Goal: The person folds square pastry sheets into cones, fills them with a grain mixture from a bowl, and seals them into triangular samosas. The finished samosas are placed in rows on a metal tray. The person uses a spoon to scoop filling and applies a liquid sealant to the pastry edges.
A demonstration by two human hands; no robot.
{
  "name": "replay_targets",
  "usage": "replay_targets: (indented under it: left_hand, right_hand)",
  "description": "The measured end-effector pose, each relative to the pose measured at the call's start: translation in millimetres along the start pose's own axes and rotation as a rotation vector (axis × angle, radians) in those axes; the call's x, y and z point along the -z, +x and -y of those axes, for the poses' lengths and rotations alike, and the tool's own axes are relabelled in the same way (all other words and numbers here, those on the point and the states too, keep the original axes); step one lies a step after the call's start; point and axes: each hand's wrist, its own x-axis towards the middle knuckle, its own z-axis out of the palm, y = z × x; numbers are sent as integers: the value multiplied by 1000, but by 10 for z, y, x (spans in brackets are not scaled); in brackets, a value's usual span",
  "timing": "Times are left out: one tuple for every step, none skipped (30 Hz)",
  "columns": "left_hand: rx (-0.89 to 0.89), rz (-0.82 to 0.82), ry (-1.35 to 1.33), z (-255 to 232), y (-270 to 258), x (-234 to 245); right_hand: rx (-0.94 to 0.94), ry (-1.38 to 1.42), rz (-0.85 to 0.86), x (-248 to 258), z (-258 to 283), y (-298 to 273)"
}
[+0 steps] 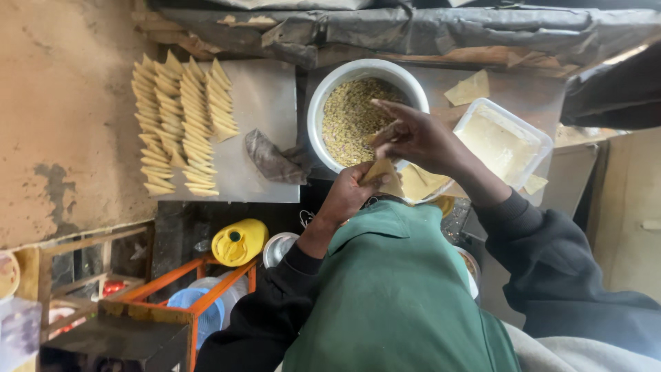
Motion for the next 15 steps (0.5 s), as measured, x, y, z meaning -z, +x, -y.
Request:
replay_targets:
  left_hand:
    - [2, 2, 3, 1, -35, 44]
    - [3, 3, 6, 9, -68, 98]
    - [-2, -30, 26, 38, -105, 158]
    - [-6, -62, 46, 76, -140, 220]
    - [-14, -95, 68, 99, -155, 287]
    - [-65, -128, 16, 126, -178, 354]
    - [-120, -163, -34, 156, -211, 426]
    - [-175, -197, -83, 186, -249, 500]
    - [-219, -248, -142, 213, -289, 574]
    - [-264, -297, -201, 241, -330, 638]
    - [-310, -345, -258, 257, -382, 707]
    - [-315, -354, -289, 268, -432, 780]
    - [-306, -357, -324, 304, -497, 837]
    - [-298, -361, -360, 338, -561, 897]
    - [-278, -382, -373, 365, -627, 959]
  right_hand:
    - [29, -68, 42, -37, 12, 70]
    - [60, -137, 84, -73, 20, 134]
    - [21, -141, 86, -120, 21, 190]
    - [-18, -146, 88, -183, 19, 222]
    - [-53, -152, 89, -211, 21, 262]
    - [10, 60, 97, -250, 22, 283]
    - [72, 274, 109, -309, 16, 258]
    - [129, 489, 122, -377, 4, 234]
    - [114, 484, 131, -515, -8, 220]
    - [100, 477, 140, -669, -31, 189]
    - [87, 471, 147, -831, -62, 196]
    - [40, 504, 119, -1009, -106, 233]
    - [-21, 537, 83, -1176, -171, 230]
    - [-84, 569, 47, -1313, -239, 255]
    - [-96, 577, 68, -1412, -298, 285]
